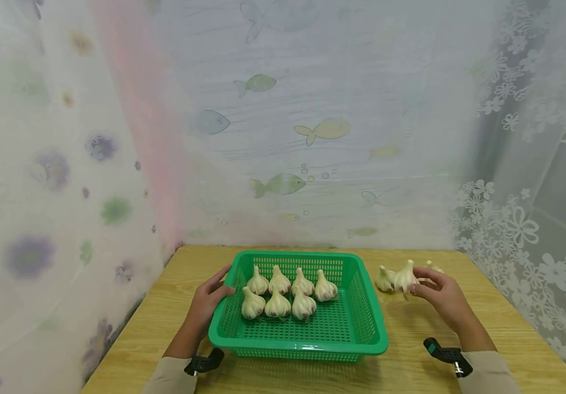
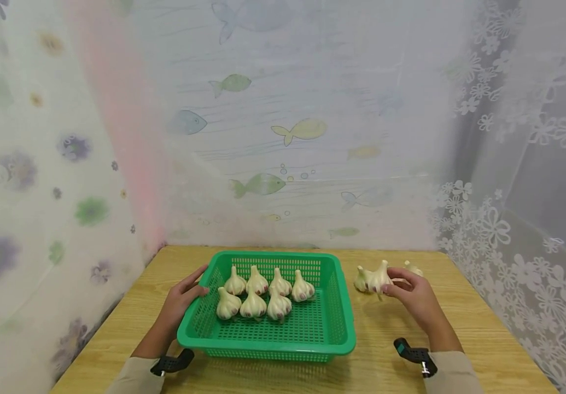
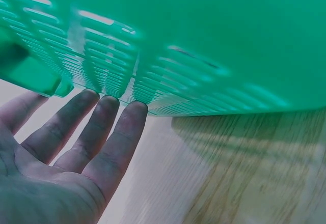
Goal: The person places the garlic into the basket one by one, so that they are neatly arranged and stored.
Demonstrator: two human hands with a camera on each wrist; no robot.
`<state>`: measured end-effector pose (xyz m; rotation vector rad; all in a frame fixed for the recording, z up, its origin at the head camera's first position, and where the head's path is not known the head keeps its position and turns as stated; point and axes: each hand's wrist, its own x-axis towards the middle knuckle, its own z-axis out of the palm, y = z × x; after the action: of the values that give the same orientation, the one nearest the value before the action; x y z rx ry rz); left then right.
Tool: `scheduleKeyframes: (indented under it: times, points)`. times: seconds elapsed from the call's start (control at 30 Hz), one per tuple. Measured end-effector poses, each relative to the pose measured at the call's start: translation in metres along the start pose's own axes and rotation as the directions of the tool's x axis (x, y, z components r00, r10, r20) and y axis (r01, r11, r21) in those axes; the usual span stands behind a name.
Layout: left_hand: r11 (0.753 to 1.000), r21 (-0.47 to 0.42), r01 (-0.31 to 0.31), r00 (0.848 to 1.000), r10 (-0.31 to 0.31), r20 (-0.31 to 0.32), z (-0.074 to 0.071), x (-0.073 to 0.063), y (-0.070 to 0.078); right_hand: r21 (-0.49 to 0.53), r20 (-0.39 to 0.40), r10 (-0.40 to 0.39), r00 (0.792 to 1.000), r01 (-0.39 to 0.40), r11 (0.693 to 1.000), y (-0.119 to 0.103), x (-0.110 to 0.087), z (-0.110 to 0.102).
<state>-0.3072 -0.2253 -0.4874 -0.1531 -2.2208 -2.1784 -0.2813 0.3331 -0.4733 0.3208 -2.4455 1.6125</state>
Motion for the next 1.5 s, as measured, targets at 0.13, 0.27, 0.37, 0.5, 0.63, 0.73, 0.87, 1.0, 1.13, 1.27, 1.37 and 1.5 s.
scheduleKeyframes:
  times: [0.13,0.27,0.37,0.5,0.63,0.73,0.87,1.0,1.13,1.27,1.37,1.5]
  points:
    - [1.000,-0.006,0.001,1.000,-0.001,-0.003,0.000,-0.001,0.001,0.015,0.005,-0.081,0.997,0.081,0.997,-0.010,0.002,0.002]
    - [1.000,-0.017,-0.001,1.000,0.001,0.006,0.000,0.000,0.000,0.055,0.034,-0.135,0.990,0.133,0.990,-0.020,0.003,0.004]
    - [1.000,-0.021,0.005,1.000,-0.005,0.010,0.000,0.000,0.000,0.071,0.045,-0.164,0.985,0.160,0.984,-0.029,0.002,0.006]
    - [1.000,-0.026,0.009,1.000,-0.009,0.005,0.000,0.000,0.000,0.049,0.044,-0.195,0.980,0.193,0.980,-0.039,0.002,0.010]
    - [1.000,-0.025,0.005,1.000,-0.005,0.010,0.000,0.001,0.001,-0.016,0.031,-0.186,0.982,0.186,0.982,-0.049,0.003,0.012]
    - [1.000,-0.015,0.003,1.000,-0.003,0.008,0.000,0.001,0.001,-0.083,0.041,-0.171,0.984,0.174,0.981,-0.057,0.008,0.014]
    - [1.000,-0.005,0.005,1.000,-0.005,0.000,0.000,0.000,0.001,-0.145,0.077,-0.176,0.981,0.186,0.972,-0.070,0.016,0.016]
    - [1.000,-0.012,0.007,1.000,-0.007,0.002,0.000,-0.001,0.000,-0.176,0.113,-0.208,0.972,0.226,0.958,-0.080,0.025,0.018]
    - [1.000,-0.015,0.004,1.000,-0.004,0.004,0.000,0.000,-0.001,-0.197,0.127,-0.243,0.962,0.265,0.944,-0.089,0.033,0.022]
    - [1.000,-0.017,0.002,1.000,-0.002,0.004,0.000,0.000,-0.001,-0.200,0.122,-0.263,0.957,0.283,0.938,-0.101,0.040,0.028]
    - [1.000,-0.016,0.000,1.000,0.000,0.006,0.000,0.000,-0.001,-0.204,0.140,-0.250,0.958,0.275,0.939,-0.108,0.044,0.032]
    - [1.000,-0.014,-0.001,1.000,0.001,0.007,0.000,0.000,-0.002,-0.198,0.186,-0.226,0.956,0.262,0.945,-0.115,0.051,0.039]
